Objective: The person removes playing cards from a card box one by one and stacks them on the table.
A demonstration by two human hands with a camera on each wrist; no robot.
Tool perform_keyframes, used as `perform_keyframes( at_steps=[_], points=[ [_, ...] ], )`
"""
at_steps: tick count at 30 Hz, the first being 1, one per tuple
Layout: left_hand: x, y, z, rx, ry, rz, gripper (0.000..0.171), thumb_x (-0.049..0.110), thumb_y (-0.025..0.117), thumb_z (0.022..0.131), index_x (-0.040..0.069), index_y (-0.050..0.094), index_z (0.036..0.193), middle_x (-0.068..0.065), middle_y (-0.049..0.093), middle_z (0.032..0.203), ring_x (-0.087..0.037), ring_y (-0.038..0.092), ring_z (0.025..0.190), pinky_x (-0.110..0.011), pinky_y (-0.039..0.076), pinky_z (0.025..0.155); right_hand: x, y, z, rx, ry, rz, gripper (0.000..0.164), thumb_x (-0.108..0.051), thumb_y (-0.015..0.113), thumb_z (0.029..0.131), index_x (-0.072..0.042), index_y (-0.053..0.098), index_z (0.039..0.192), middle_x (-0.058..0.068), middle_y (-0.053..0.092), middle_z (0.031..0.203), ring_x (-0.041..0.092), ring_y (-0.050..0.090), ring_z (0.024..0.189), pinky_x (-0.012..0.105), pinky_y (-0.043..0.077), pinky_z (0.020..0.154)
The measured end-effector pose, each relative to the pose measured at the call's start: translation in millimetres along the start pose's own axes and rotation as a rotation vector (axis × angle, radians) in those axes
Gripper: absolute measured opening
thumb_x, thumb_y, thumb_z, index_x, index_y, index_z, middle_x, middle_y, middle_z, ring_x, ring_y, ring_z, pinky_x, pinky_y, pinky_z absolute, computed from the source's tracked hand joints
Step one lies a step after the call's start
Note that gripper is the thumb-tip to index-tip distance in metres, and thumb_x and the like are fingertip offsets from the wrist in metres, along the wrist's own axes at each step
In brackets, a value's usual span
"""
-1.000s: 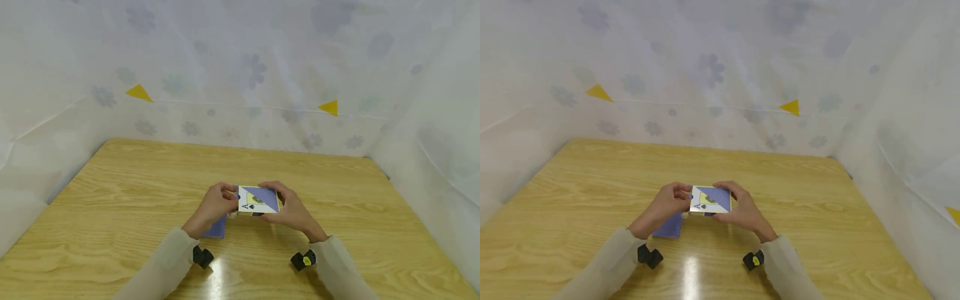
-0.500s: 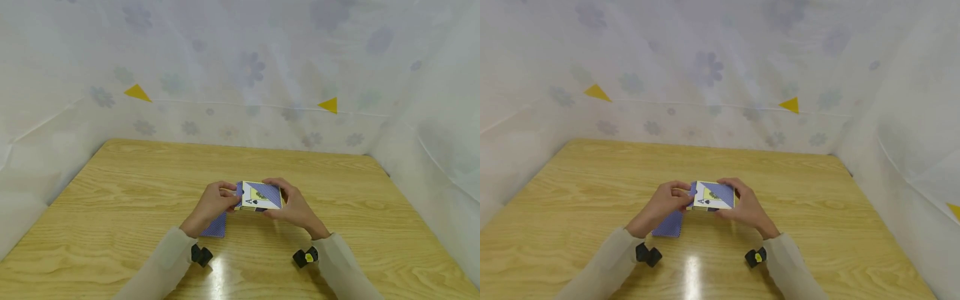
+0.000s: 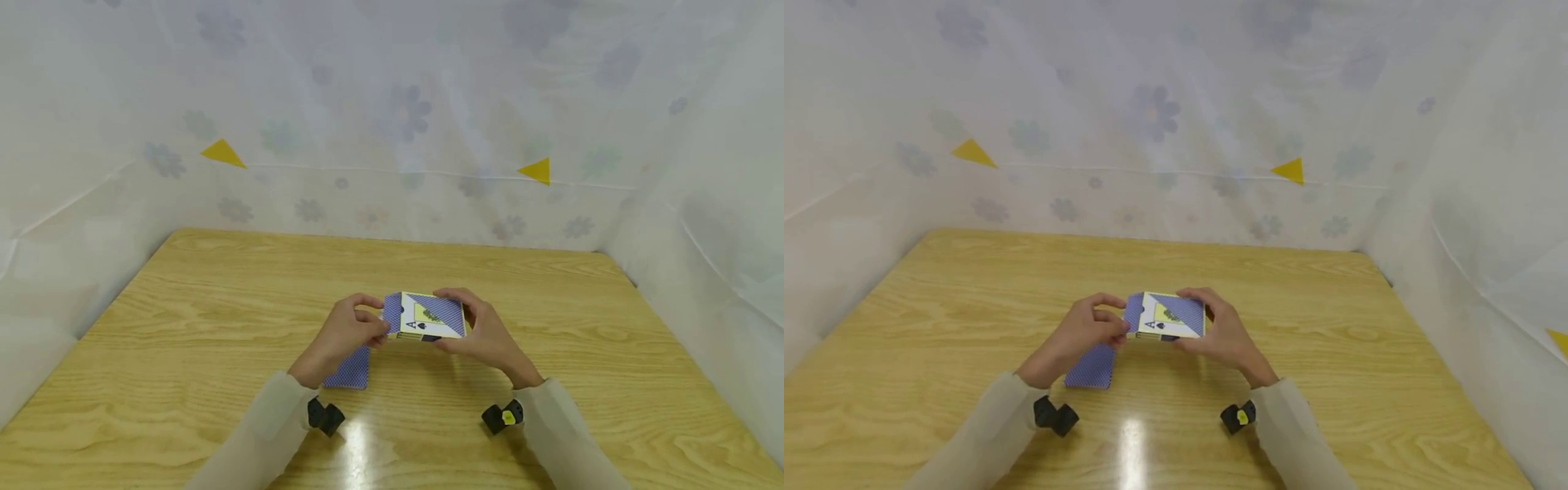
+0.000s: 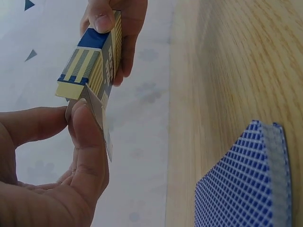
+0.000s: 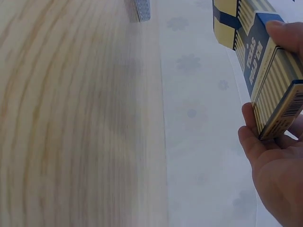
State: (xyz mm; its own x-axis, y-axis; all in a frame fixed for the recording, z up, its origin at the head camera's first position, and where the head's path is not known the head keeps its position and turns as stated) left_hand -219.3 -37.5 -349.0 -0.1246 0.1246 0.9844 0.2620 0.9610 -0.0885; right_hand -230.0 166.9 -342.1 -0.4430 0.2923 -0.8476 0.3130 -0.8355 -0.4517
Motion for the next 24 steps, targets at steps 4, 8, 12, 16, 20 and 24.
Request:
perform_keyframes(
  at_steps=[4, 8, 12, 16, 20, 24],
  points=[
    [-0.4, -1.9, 1.3, -0.011, 0.009, -0.012, 0.036, -0.003, 0.061, 0.088, -0.005, 0.049, 0.122, -0.014, 0.067, 0.082, -0.015, 0.064, 0.065, -0.042, 0.056, 0.072, 1.6, -1.7, -0.3, -0.005, 0.005, -0.027, 0.064, 0.000, 0.077, 0.075, -0.006, 0.050, 0.133, 0.016, 0.048, 0.134, 0.014, 0.050, 0.103, 0.019, 0.044, 0.087],
    [-1.9, -1.9, 1.9, -0.011, 0.004, -0.016, 0.037, -0.004, 0.061, 0.087, -0.005, 0.049, 0.122, -0.013, 0.067, 0.082, -0.019, 0.065, 0.067, -0.043, 0.056, 0.073, 1.7, -1.4, -1.1, -0.018, 0.007, -0.122, 0.063, -0.004, 0.077, 0.077, -0.007, 0.049, 0.134, 0.013, 0.049, 0.135, 0.016, 0.049, 0.107, 0.020, 0.042, 0.091],
    [-2.1, -1.2, 0.6, -0.005, -0.008, -0.011, 0.037, -0.004, 0.061, 0.087, -0.005, 0.049, 0.122, -0.014, 0.067, 0.083, -0.020, 0.065, 0.068, -0.044, 0.055, 0.074, 0.8, -0.2, -0.9, -0.027, -0.002, -0.179, 0.064, -0.006, 0.078, 0.076, -0.004, 0.047, 0.132, 0.013, 0.051, 0.130, 0.017, 0.050, 0.102, 0.023, 0.044, 0.086],
    [-1.8, 0.5, -0.4, -0.006, -0.016, -0.006, 0.038, -0.004, 0.061, 0.087, -0.006, 0.049, 0.123, -0.014, 0.067, 0.083, -0.017, 0.064, 0.067, -0.041, 0.056, 0.074, 3.1, -0.6, -0.1, -0.022, 0.007, -0.129, 0.065, -0.003, 0.079, 0.073, -0.002, 0.048, 0.130, 0.013, 0.052, 0.123, 0.015, 0.049, 0.095, 0.023, 0.045, 0.080],
    [-1.2, 2.0, -0.5, -0.001, -0.018, -0.001, 0.037, -0.002, 0.061, 0.088, -0.005, 0.050, 0.123, -0.012, 0.066, 0.082, -0.016, 0.062, 0.068, -0.037, 0.054, 0.072, 4.4, -1.8, 0.0, -0.011, 0.018, -0.053, 0.065, 0.000, 0.077, 0.072, -0.001, 0.047, 0.129, 0.015, 0.052, 0.121, 0.014, 0.049, 0.093, 0.022, 0.046, 0.078],
    [-2.0, 2.5, 0.2, 0.012, -0.025, 0.002, 0.036, -0.003, 0.061, 0.087, -0.004, 0.052, 0.122, -0.010, 0.065, 0.081, -0.018, 0.060, 0.069, -0.034, 0.052, 0.071, 5.5, -1.0, -0.1, -0.015, 0.017, -0.005, 0.066, 0.003, 0.077, 0.071, 0.002, 0.046, 0.129, 0.016, 0.051, 0.121, 0.013, 0.050, 0.093, 0.022, 0.047, 0.078]
  ],
)
Point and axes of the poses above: each hand's wrist, its own z-axis towards the middle knuckle, its own y-axis out of the palm, x = y × z, the point moved 6 cm from there along z, towards the middle knuckle
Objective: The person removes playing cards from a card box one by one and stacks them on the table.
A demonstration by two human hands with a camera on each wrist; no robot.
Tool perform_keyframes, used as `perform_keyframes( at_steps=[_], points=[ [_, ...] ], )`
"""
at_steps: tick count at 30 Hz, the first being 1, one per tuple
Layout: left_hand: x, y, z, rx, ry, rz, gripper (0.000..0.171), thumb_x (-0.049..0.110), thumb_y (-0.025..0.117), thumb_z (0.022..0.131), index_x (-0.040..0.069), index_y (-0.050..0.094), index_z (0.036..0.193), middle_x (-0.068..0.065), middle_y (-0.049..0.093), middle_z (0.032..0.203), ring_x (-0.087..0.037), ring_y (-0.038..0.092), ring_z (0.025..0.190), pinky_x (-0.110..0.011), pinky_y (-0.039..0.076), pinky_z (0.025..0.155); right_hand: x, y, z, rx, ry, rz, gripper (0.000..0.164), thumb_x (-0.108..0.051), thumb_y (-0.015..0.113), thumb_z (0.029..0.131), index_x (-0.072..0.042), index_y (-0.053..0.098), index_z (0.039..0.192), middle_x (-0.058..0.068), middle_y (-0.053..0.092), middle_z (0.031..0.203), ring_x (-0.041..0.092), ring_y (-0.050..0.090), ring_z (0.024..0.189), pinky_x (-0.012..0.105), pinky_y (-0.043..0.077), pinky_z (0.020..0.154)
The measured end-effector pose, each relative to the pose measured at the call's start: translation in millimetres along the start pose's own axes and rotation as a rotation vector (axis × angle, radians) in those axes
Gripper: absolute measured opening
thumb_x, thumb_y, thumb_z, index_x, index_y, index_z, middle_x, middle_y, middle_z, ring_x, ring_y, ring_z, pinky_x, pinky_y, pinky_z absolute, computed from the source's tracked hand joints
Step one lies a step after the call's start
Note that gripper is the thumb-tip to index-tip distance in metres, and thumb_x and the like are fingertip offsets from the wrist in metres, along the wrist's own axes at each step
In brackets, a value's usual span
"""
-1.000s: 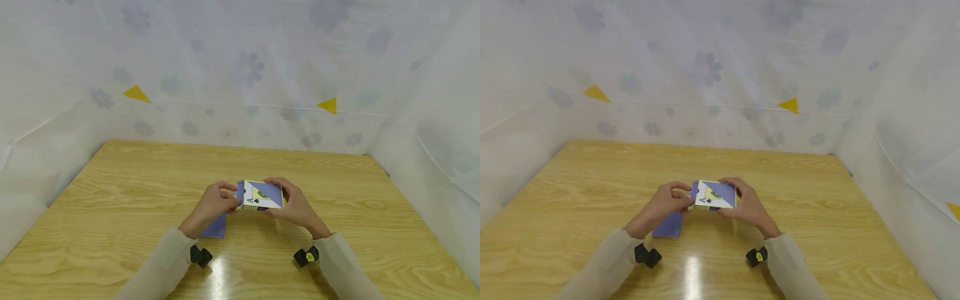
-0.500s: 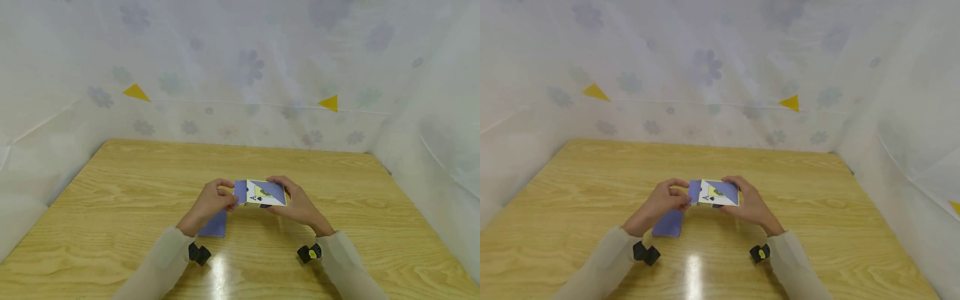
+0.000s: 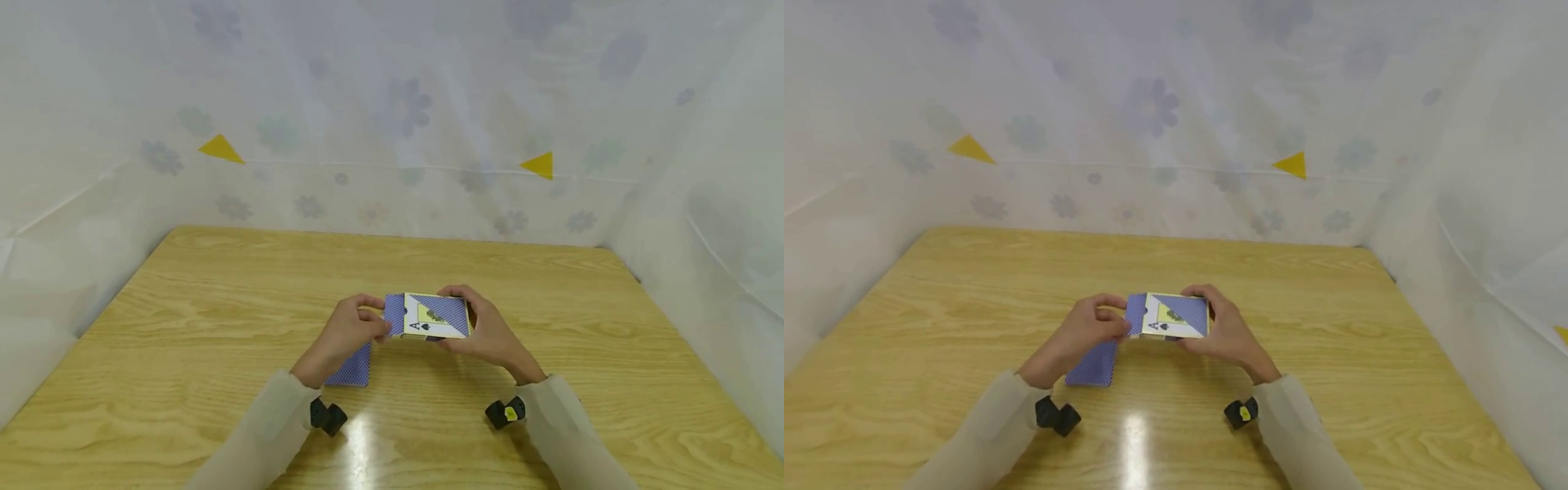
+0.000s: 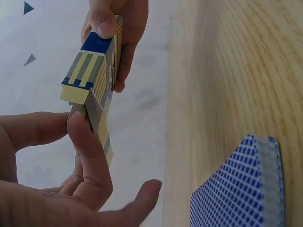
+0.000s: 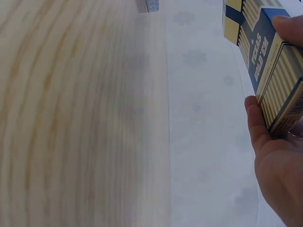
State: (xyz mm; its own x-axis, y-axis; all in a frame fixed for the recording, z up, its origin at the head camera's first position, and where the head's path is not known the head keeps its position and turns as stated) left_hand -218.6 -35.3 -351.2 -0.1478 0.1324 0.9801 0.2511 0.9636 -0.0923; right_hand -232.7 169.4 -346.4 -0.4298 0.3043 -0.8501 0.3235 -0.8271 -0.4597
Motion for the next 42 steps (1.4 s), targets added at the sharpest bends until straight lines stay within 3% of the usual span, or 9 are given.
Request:
perform_keyframes(
  at_steps=[5, 12, 17, 27, 36, 42],
  points=[
    [-1.5, 3.8, 0.2, -0.034, -0.018, -0.082, 0.036, -0.006, 0.058, 0.088, -0.006, 0.049, 0.123, -0.006, 0.059, 0.079, -0.014, 0.057, 0.067, -0.037, 0.056, 0.075, 1, 2, -1, -0.011, -0.004, 0.030, 0.066, 0.006, 0.075, 0.072, 0.007, 0.044, 0.130, 0.019, 0.050, 0.122, 0.012, 0.051, 0.094, 0.021, 0.047, 0.079],
    [-2.3, 4.3, 0.2, -0.035, -0.017, -0.163, 0.037, -0.009, 0.057, 0.087, -0.009, 0.049, 0.123, -0.006, 0.057, 0.081, -0.016, 0.061, 0.070, -0.044, 0.055, 0.081, 0, 1, -1, -0.021, -0.010, 0.036, 0.064, 0.003, 0.075, 0.073, 0.005, 0.045, 0.130, 0.019, 0.049, 0.122, 0.013, 0.050, 0.095, 0.022, 0.047, 0.080],
    [-3.5, 3.2, 0.9, -0.028, -0.007, -0.163, 0.038, -0.009, 0.056, 0.088, -0.011, 0.048, 0.125, -0.006, 0.057, 0.083, -0.014, 0.060, 0.072, -0.039, 0.056, 0.081, -1, 0, -1, -0.019, -0.008, -0.022, 0.064, 0.000, 0.076, 0.073, 0.002, 0.046, 0.130, 0.016, 0.051, 0.123, 0.013, 0.049, 0.095, 0.023, 0.044, 0.082],
    [-5.2, 3.1, 2.2, -0.026, -0.006, -0.151, 0.042, -0.008, 0.056, 0.087, -0.014, 0.047, 0.128, -0.007, 0.059, 0.085, -0.012, 0.061, 0.073, -0.039, 0.056, 0.081, -6, -3, -1, -0.004, -0.066, -0.246, 0.065, -0.011, 0.084, 0.070, -0.006, 0.052, 0.126, 0.006, 0.055, 0.121, 0.014, 0.051, 0.099, 0.032, 0.044, 0.090],
    [-3.9, 3.5, 1.8, -0.043, 0.000, -0.120, 0.040, -0.005, 0.057, 0.087, -0.011, 0.050, 0.126, -0.008, 0.060, 0.084, -0.012, 0.062, 0.069, -0.040, 0.056, 0.080, -6, -6, -1, -0.026, -0.097, -0.247, 0.064, -0.009, 0.085, 0.068, -0.006, 0.054, 0.124, 0.008, 0.056, 0.120, 0.012, 0.051, 0.097, 0.030, 0.047, 0.087],
    [-2.9, -7.2, 1.8, -0.013, -0.027, -0.069, 0.034, -0.001, 0.059, 0.088, -0.004, 0.052, 0.121, -0.009, 0.061, 0.083, -0.015, 0.060, 0.067, -0.041, 0.056, 0.077, -5, -9, -2, -0.027, -0.057, -0.266, 0.065, -0.010, 0.085, 0.068, -0.007, 0.054, 0.125, 0.008, 0.056, 0.122, 0.013, 0.052, 0.099, 0.031, 0.047, 0.090]
  ],
)
Point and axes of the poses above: each hand's wrist, its own z-axis towards the middle knuckle, its own y-axis out of the palm, x = y × z, the point moved 6 cm from there along z, towards the middle knuckle
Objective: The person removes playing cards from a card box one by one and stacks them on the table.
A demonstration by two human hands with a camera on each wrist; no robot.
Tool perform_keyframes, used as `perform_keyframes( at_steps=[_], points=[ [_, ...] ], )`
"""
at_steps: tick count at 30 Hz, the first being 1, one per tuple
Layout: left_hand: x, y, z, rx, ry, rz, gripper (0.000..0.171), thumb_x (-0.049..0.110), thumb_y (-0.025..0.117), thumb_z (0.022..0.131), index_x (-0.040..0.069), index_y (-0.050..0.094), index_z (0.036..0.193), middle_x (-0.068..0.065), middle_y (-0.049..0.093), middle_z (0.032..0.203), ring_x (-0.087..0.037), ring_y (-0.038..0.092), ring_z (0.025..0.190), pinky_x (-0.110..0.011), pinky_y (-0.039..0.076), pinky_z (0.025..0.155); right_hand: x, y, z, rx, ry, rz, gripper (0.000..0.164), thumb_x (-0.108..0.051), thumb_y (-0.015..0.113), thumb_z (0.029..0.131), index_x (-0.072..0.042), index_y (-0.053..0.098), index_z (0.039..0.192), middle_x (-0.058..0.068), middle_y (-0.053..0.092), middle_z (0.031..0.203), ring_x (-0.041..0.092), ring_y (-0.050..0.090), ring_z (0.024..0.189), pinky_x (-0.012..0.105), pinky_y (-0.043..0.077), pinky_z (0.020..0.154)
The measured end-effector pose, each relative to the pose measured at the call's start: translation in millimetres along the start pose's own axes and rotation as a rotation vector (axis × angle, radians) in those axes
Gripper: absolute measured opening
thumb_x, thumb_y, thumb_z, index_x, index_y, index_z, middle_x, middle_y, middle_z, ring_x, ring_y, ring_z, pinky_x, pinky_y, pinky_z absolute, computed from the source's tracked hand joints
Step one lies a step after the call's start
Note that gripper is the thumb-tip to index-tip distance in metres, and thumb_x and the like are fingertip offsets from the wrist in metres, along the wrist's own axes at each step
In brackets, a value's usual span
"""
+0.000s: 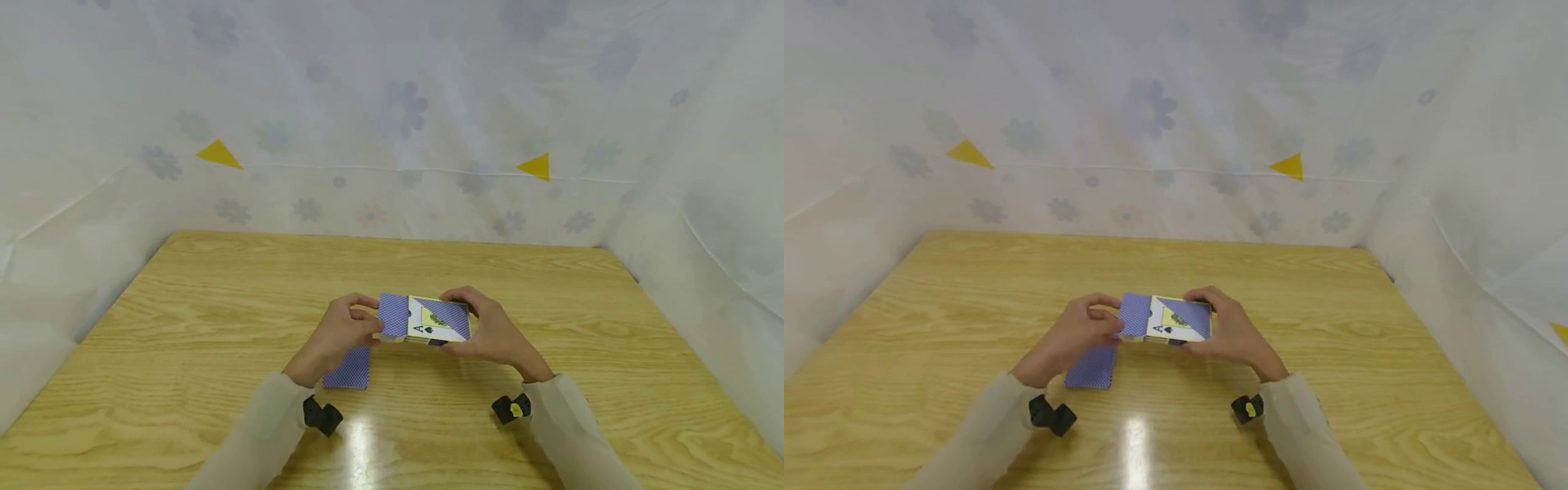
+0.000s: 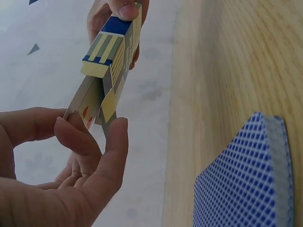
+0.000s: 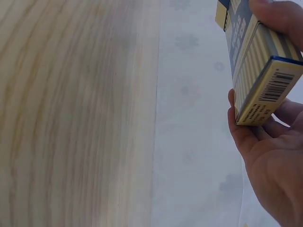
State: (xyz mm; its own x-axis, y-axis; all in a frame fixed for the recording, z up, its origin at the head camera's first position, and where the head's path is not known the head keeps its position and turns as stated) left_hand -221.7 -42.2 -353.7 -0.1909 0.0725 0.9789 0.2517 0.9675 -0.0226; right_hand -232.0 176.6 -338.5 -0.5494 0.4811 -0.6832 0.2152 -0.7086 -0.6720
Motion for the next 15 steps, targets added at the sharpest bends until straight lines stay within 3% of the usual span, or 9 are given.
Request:
perform_keyframes(
  at_steps=[15],
  points=[
    [4.0, -23.4, -0.2, 0.089, 0.013, 0.067, 0.033, 0.005, 0.063, 0.089, 0.001, 0.055, 0.121, -0.006, 0.065, 0.075, -0.012, 0.052, 0.057, -0.030, 0.052, 0.065, 4, -9, 0, 0.036, 0.026, -0.007, 0.064, -0.007, 0.083, 0.067, -0.006, 0.054, 0.124, 0.008, 0.056, 0.122, 0.013, 0.051, 0.100, 0.033, 0.047, 0.090]
  ],
)
Point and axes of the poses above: each hand's wrist, its own z-axis towards the middle knuckle, its own y-axis out of the palm, x = y × z, the point moved 6 cm from there along z, towards the middle knuckle
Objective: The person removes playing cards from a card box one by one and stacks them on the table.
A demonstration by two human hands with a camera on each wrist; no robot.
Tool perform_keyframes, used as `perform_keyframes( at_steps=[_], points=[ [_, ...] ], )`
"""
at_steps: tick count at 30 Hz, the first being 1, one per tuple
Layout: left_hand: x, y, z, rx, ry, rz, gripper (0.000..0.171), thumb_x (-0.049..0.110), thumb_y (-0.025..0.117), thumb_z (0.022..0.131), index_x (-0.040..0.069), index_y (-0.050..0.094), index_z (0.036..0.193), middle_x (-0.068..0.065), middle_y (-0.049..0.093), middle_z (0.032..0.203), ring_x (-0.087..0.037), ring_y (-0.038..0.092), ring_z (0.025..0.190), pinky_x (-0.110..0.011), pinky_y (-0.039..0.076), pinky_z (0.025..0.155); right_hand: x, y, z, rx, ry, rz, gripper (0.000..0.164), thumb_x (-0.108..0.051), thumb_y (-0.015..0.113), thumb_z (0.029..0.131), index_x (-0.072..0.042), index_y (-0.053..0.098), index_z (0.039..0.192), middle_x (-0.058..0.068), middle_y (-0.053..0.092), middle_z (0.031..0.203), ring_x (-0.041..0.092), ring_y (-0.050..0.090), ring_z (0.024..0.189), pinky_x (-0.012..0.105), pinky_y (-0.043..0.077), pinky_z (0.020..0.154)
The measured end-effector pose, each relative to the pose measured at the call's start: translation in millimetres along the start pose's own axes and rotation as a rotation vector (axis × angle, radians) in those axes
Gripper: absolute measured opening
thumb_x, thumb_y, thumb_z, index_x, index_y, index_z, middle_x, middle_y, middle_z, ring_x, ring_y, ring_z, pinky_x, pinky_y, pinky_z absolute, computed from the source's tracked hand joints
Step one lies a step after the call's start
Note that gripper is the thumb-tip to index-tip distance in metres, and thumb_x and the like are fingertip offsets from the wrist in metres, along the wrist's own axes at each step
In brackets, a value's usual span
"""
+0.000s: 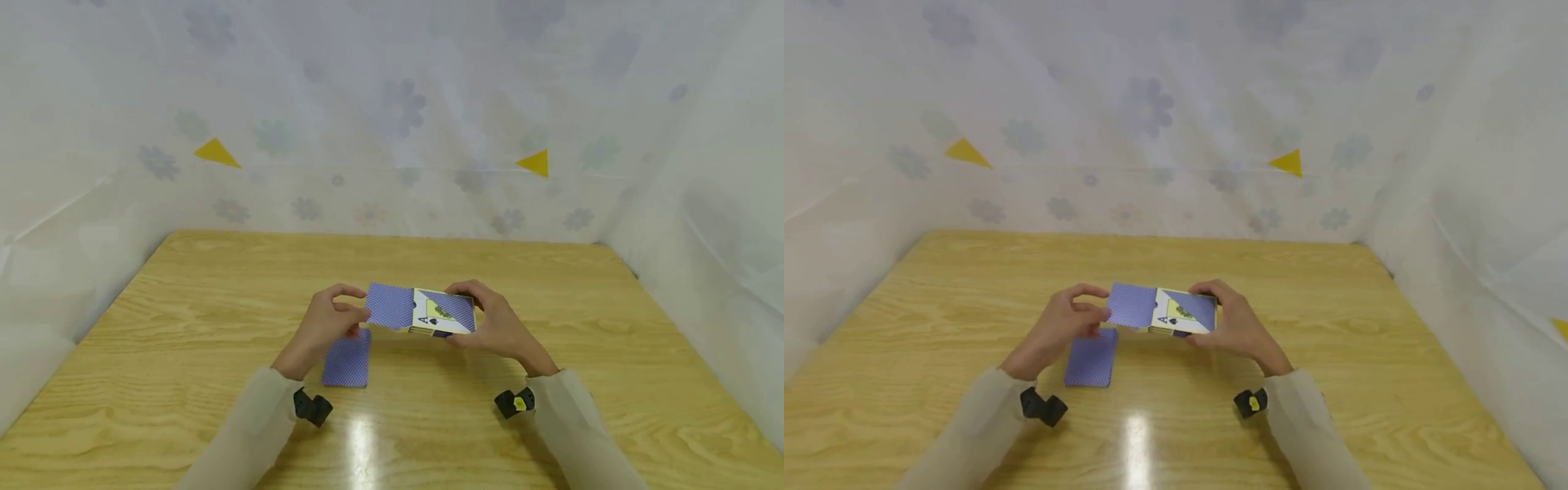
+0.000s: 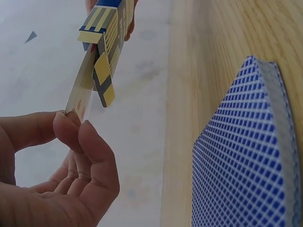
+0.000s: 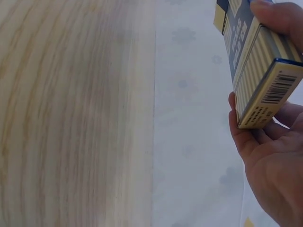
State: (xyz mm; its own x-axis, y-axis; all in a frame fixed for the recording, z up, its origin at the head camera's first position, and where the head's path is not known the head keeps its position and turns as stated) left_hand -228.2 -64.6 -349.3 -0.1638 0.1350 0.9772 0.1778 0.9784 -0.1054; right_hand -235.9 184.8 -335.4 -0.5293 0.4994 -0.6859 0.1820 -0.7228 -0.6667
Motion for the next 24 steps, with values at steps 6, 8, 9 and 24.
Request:
perform_keyframes(
  at_steps=[6, 8, 9, 24],
  points=[
    [-5.2, -6.9, -2.4, 0.010, -0.023, -0.020, 0.032, 0.005, 0.062, 0.090, 0.000, 0.053, 0.120, -0.006, 0.064, 0.077, -0.011, 0.052, 0.058, -0.029, 0.052, 0.064, 3, 2, 1, -0.014, 0.004, 0.008, 0.063, -0.009, 0.083, 0.069, -0.007, 0.054, 0.125, 0.008, 0.056, 0.122, 0.015, 0.051, 0.099, 0.037, 0.047, 0.090],
    [-7.5, -9.7, -3.8, 0.014, -0.025, -0.029, 0.032, 0.004, 0.061, 0.090, -0.001, 0.053, 0.120, -0.007, 0.064, 0.077, -0.011, 0.054, 0.058, -0.028, 0.053, 0.063, 4, 3, 1, -0.018, 0.005, 0.011, 0.063, -0.009, 0.083, 0.069, -0.007, 0.054, 0.125, 0.008, 0.056, 0.122, 0.015, 0.051, 0.099, 0.040, 0.047, 0.090],
    [-8.6, -11.2, -4.4, 0.015, -0.025, -0.035, 0.032, 0.003, 0.060, 0.090, -0.001, 0.053, 0.120, -0.007, 0.064, 0.077, -0.011, 0.055, 0.058, -0.028, 0.053, 0.063, 4, 4, 0, -0.019, 0.006, 0.011, 0.063, -0.009, 0.083, 0.069, -0.007, 0.054, 0.125, 0.008, 0.056, 0.122, 0.015, 0.051, 0.099, 0.040, 0.046, 0.090],
    [-19.0, -32.3, -4.9, 0.132, -0.018, -0.090, 0.033, 0.004, 0.060, 0.092, -0.005, 0.057, 0.123, -0.004, 0.067, 0.074, -0.009, 0.060, 0.056, -0.025, 0.055, 0.060, 6, 3, 1, -0.028, 0.004, -0.001, 0.063, -0.011, 0.084, 0.069, -0.007, 0.054, 0.124, 0.008, 0.057, 0.121, 0.015, 0.051, 0.097, 0.031, 0.046, 0.088]
  ],
)
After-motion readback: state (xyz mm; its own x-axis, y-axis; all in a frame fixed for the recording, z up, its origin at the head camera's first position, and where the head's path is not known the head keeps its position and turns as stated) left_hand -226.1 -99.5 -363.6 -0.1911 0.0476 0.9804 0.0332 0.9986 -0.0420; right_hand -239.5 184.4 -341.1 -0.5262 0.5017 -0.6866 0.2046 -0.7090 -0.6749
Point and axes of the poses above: each hand's wrist, its own z-axis towards the middle knuckle, its own y-axis out of the palm, x = y × z, the point moved 6 cm from there along z, towards the middle knuckle
